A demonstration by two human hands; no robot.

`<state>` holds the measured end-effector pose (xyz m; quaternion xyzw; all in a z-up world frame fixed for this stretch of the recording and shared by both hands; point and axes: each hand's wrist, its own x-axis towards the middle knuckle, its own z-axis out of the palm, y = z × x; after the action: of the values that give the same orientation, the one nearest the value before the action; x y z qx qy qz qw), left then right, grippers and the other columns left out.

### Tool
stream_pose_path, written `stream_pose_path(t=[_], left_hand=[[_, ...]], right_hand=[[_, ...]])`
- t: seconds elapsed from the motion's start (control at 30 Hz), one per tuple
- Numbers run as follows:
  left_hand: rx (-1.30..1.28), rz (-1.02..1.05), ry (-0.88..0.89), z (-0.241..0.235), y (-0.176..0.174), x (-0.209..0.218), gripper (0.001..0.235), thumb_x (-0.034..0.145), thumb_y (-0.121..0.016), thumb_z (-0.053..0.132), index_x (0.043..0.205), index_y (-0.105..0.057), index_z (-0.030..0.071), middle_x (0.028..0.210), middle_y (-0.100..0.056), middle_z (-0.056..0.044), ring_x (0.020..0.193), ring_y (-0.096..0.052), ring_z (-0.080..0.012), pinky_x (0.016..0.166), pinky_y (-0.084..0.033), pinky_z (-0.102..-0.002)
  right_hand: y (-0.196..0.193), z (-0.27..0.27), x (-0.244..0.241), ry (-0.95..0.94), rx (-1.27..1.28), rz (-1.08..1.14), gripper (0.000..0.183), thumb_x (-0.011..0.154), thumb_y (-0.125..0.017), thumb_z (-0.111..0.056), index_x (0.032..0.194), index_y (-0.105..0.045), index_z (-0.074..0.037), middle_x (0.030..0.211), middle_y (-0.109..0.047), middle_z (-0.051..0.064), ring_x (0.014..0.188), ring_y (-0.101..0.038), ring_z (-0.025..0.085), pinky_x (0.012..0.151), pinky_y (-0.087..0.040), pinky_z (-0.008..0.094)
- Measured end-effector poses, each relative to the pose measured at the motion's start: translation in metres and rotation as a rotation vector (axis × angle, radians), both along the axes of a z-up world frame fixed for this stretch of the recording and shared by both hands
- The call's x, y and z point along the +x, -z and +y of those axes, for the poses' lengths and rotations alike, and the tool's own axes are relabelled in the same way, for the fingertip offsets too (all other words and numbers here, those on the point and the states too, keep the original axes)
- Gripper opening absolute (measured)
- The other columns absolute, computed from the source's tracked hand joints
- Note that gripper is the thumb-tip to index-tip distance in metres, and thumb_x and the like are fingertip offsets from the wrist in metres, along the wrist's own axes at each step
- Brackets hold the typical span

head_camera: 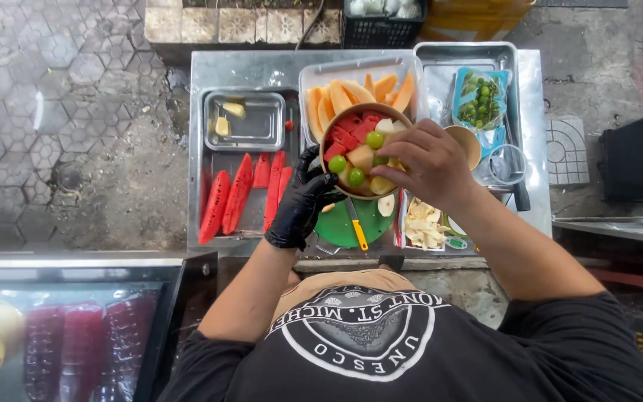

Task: Preparing fruit cups by cutting watermelon and cantaloupe and placing them into bowls.

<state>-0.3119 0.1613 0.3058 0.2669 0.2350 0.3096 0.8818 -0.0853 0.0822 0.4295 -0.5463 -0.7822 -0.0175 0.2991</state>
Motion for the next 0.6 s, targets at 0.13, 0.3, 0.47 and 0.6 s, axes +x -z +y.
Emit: stream_pose_path(t=[0.13, 0.3, 0.47, 0.6], left_hand=[[-0.022, -0.003, 0.015, 0.001, -0.006, -0.006, 0.066, 0.091, -0.067, 0.005, 0.151, -0.04, 0.013, 0.135, -0.063, -0.014, 0.111, -0.07, -0.025, 0.087, -0.062, -0.039], [0.006, 0.069, 0.03, 0.003, -0.017, -0.014, 0.062, 0.093, -0.068, 0.008, 0.149, -0.042, 0.013, 0.128, -0.066, -0.013, 0.105, -0.071, -0.0227, 0.084, -0.062, -0.036], [0.02, 0.085, -0.007, 0.005, -0.02, -0.019, 0.062, 0.093, -0.069, 0.009, 0.148, -0.042, 0.014, 0.126, -0.067, -0.012, 0.103, -0.071, -0.0219, 0.082, -0.062, -0.035], [0.031, 0.09, -0.034, 0.008, -0.019, -0.017, 0.063, 0.092, -0.068, 0.007, 0.148, -0.041, 0.015, 0.127, -0.068, -0.012, 0.104, -0.072, -0.0217, 0.082, -0.063, -0.035]], right_hand=[[-0.014, -0.004, -0.01, 0.024, -0.036, 0.028, 0.033, 0.082, -0.09, -0.024, 0.107, -0.073, -0.012, 0.105, -0.072, 0.003, 0.097, -0.065, 0.023, 0.086, -0.055, 0.035], [-0.01, -0.007, -0.018, 0.086, -0.034, 0.028, 0.021, 0.085, -0.087, -0.012, 0.102, -0.075, -0.013, 0.107, -0.074, 0.002, 0.101, -0.066, 0.022, 0.088, -0.056, 0.034], [-0.006, -0.006, -0.021, 0.068, -0.023, 0.153, 0.021, 0.086, -0.086, -0.012, 0.104, -0.075, -0.012, 0.111, -0.074, 0.002, 0.101, -0.067, 0.02, 0.089, -0.054, 0.034], [-0.029, -0.001, -0.035, 0.032, 0.093, 0.14, 0.026, 0.083, -0.089, -0.015, 0.105, -0.075, -0.012, 0.104, -0.068, 0.006, 0.1, -0.065, 0.024, 0.088, -0.05, 0.036]])
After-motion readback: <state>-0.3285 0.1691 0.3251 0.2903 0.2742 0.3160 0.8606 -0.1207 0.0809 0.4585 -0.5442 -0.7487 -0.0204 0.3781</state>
